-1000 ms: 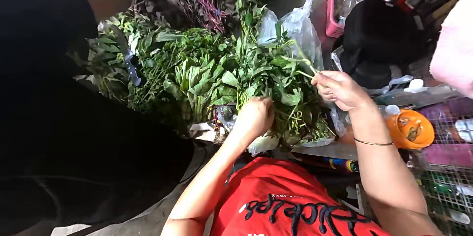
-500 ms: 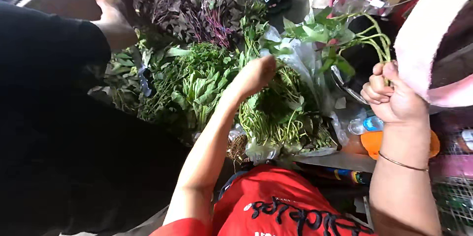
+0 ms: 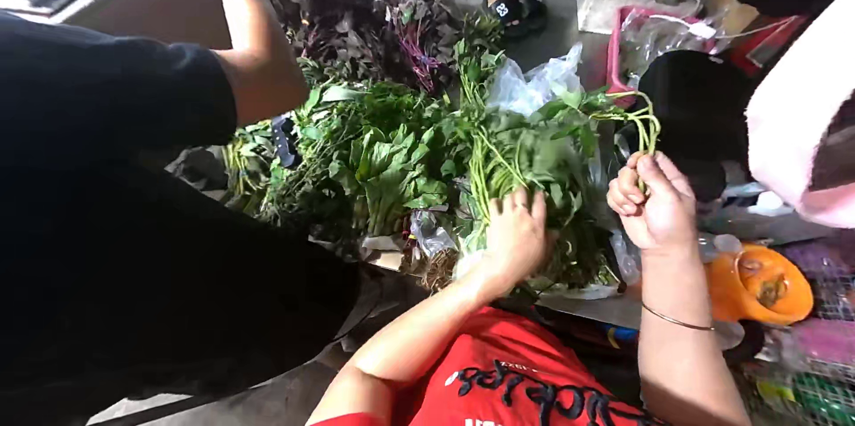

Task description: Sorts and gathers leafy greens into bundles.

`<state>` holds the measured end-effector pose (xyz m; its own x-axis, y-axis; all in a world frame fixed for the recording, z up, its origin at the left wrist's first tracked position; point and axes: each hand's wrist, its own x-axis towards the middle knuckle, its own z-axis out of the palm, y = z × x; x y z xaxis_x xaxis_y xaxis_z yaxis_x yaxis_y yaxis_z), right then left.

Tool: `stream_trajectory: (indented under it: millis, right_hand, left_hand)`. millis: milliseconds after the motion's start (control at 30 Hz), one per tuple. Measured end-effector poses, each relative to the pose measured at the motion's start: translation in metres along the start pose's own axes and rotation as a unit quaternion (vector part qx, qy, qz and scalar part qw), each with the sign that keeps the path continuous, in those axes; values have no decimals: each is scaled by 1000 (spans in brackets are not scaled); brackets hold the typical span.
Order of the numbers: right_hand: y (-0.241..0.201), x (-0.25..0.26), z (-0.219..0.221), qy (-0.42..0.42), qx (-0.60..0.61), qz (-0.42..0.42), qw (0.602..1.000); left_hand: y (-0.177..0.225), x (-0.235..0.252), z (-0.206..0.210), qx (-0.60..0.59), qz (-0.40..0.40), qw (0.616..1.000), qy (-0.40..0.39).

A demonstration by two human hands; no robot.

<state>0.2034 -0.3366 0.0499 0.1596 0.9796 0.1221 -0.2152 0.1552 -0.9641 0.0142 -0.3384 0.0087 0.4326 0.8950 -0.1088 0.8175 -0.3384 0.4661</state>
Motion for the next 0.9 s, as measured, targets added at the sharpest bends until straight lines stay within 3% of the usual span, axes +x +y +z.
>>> stream_trajectory:
  millis: [100,200,300,433,500,600,733,900]
  right_hand:
    - [11,0,17,12,-7,9,1000]
    - [16,-5,26,12,-24,19,999]
    - [26,-9,37,-32,-25,86,995]
    - [48,-9,51,-28,-8,158,987]
    - [48,-5,52,-37,-27,124,991]
    - [25,12,51,-67,-79,4,995]
    - [-17,28,56,-38,-130,-106,985]
    - [-8,7,43,114,-83,-30,990]
  left_hand:
    - [5,-7,13,38,35,996,-70]
    - [-11,-30,-6,-74,61,994,45]
    - [-42,-44,-12,-176,89,967,164]
    - [-78,-48,-19,-213,-16,962,171]
    - [-86,-44,-25,-227,-67,963,130]
    - [-86,-25,-29,-266,-128,951,91]
    - [-82,11,-44,-348,-169,921,44]
    - [-72,31,-89,-486,-129,860,89]
